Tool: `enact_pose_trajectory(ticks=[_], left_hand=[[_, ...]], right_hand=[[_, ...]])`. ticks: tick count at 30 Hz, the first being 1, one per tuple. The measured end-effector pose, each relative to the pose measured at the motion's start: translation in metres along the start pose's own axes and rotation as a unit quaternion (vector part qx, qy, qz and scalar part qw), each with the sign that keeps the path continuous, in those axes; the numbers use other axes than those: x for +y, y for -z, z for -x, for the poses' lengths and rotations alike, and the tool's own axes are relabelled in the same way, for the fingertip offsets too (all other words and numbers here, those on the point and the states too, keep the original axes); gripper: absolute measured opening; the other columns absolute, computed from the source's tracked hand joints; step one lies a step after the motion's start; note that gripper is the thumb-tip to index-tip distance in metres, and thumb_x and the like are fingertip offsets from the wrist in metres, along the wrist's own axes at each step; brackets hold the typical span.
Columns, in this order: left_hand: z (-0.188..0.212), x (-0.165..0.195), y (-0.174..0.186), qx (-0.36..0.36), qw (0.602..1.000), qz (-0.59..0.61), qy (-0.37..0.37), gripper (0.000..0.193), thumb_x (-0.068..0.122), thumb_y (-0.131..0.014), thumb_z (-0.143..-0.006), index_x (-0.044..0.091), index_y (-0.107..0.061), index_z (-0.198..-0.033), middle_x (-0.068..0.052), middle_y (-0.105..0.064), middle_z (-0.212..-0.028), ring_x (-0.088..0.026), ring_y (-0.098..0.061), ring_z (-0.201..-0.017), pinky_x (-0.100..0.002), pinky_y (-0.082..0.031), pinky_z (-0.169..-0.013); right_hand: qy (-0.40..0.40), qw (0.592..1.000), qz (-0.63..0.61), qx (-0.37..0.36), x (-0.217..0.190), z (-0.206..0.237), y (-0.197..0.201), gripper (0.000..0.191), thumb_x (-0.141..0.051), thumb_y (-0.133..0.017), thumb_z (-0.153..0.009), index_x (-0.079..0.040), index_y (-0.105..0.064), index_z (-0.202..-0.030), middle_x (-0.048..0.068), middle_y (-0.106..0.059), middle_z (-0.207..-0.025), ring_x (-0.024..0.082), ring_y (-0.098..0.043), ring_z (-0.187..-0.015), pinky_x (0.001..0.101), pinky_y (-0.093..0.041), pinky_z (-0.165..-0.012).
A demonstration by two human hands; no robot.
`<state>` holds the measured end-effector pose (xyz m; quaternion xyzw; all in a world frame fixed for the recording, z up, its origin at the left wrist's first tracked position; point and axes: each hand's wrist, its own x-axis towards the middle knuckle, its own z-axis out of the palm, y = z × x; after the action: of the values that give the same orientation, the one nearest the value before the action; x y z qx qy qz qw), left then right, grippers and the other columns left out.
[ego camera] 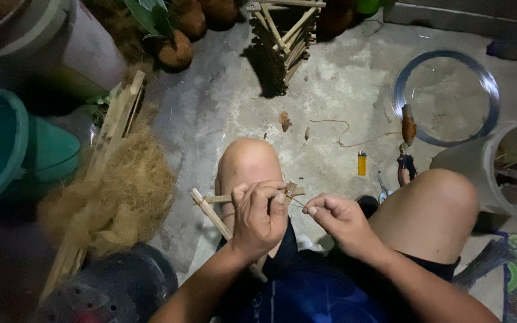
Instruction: The person sits on the ground and assembles a small triangular bamboo frame, tying bamboo sticks together with thin wire. They cut wire with scissors, twist it by hand around the joints, and use a lighter to burn the wire ends before tightening the ties on the frame.
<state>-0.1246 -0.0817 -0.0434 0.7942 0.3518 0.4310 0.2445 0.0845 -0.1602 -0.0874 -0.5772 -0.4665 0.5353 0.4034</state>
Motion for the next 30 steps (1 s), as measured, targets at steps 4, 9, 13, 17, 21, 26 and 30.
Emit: enact_pose_trajectory(ticks=[4, 9, 13, 17, 21, 26, 30], left_hand=[[0.002, -0.002, -0.001, -0.007, 1.000, 0.014, -0.005, 0.012, 0.008, -0.059, -0.101, 0.007, -0.054, -0.112, -0.007, -0.071, -0.115, -0.024, -0.068, -0.101, -0.044, -0.034, -0.097], [0.007, -0.003, -0.002, -0.004, 1.000, 0.023, -0.019, 0.013, 0.007, -0.060, -0.100, 0.007, -0.055, -0.112, -0.006, -0.071, -0.113, -0.023, -0.067, -0.098, -0.044, -0.036, -0.096], [0.011, -0.002, -0.002, -0.012, 0.999, 0.040, -0.026, 0.012, 0.006, -0.062, -0.100, 0.008, -0.055, -0.110, -0.005, -0.071, -0.113, -0.021, -0.067, -0.097, -0.043, -0.037, -0.095], [0.008, -0.001, -0.005, -0.001, 0.998, 0.008, -0.058, 0.014, 0.007, -0.066, -0.098, 0.008, -0.057, -0.109, -0.006, -0.069, -0.113, -0.024, -0.067, -0.103, -0.043, -0.037, -0.094], [0.004, 0.000, -0.007, 0.005, 0.996, -0.053, -0.066, 0.018, 0.009, -0.068, -0.094, 0.007, -0.058, -0.110, -0.009, -0.065, -0.112, -0.028, -0.064, -0.105, -0.045, -0.038, -0.095], [0.000, 0.005, -0.012, 0.001, 0.989, -0.132, -0.068, 0.019, 0.010, -0.069, -0.093, 0.009, -0.060, -0.110, -0.008, -0.063, -0.108, -0.026, -0.063, -0.104, -0.047, -0.038, -0.095], [0.000, 0.006, -0.013, -0.020, 0.987, -0.137, -0.079, 0.018, 0.010, -0.069, -0.094, 0.009, -0.061, -0.110, -0.008, -0.063, -0.108, -0.027, -0.062, -0.104, -0.047, -0.037, -0.092]], right_hand=[[-0.068, 0.995, -0.074, -0.012, 0.009, -0.016, -0.001, 0.022, -0.020, -0.064, -0.098, -0.002, -0.075, -0.104, -0.004, -0.060, -0.075, 0.005, -0.047, -0.065, 0.0232, -0.039, -0.057], [-0.089, 0.988, -0.071, -0.106, 0.004, -0.043, 0.007, 0.021, -0.022, -0.064, -0.100, -0.004, -0.075, -0.103, -0.004, -0.051, -0.068, 0.005, -0.040, -0.058, 0.0231, -0.032, -0.051], [-0.081, 0.969, 0.040, -0.230, -0.026, -0.081, 0.024, 0.022, -0.024, -0.060, -0.101, -0.007, -0.074, -0.104, -0.007, -0.058, -0.075, 0.004, -0.047, -0.067, 0.0252, -0.038, -0.057], [0.073, 0.926, 0.211, -0.304, -0.075, -0.115, 0.029, 0.016, -0.022, -0.064, -0.097, -0.008, -0.071, -0.100, 0.001, -0.071, -0.080, 0.013, -0.062, -0.076, 0.0338, -0.053, -0.072], [0.104, 0.861, 0.396, -0.303, -0.122, -0.119, 0.017, 0.017, -0.026, -0.063, -0.096, -0.012, -0.072, -0.095, 0.012, -0.071, -0.081, 0.030, -0.066, -0.074, 0.0438, -0.051, -0.069], [0.145, 0.787, 0.535, -0.271, -0.154, -0.107, 0.009, 0.019, -0.027, -0.071, -0.079, -0.015, -0.069, -0.094, 0.012, -0.071, -0.079, 0.037, -0.068, -0.076, 0.0499, -0.052, -0.065], [0.172, 0.764, 0.567, -0.255, -0.157, -0.103, 0.008, 0.017, -0.030, -0.070, -0.081, -0.014, -0.067, -0.087, 0.012, -0.071, -0.079, 0.037, -0.069, -0.077, 0.0506, -0.053, -0.063]])
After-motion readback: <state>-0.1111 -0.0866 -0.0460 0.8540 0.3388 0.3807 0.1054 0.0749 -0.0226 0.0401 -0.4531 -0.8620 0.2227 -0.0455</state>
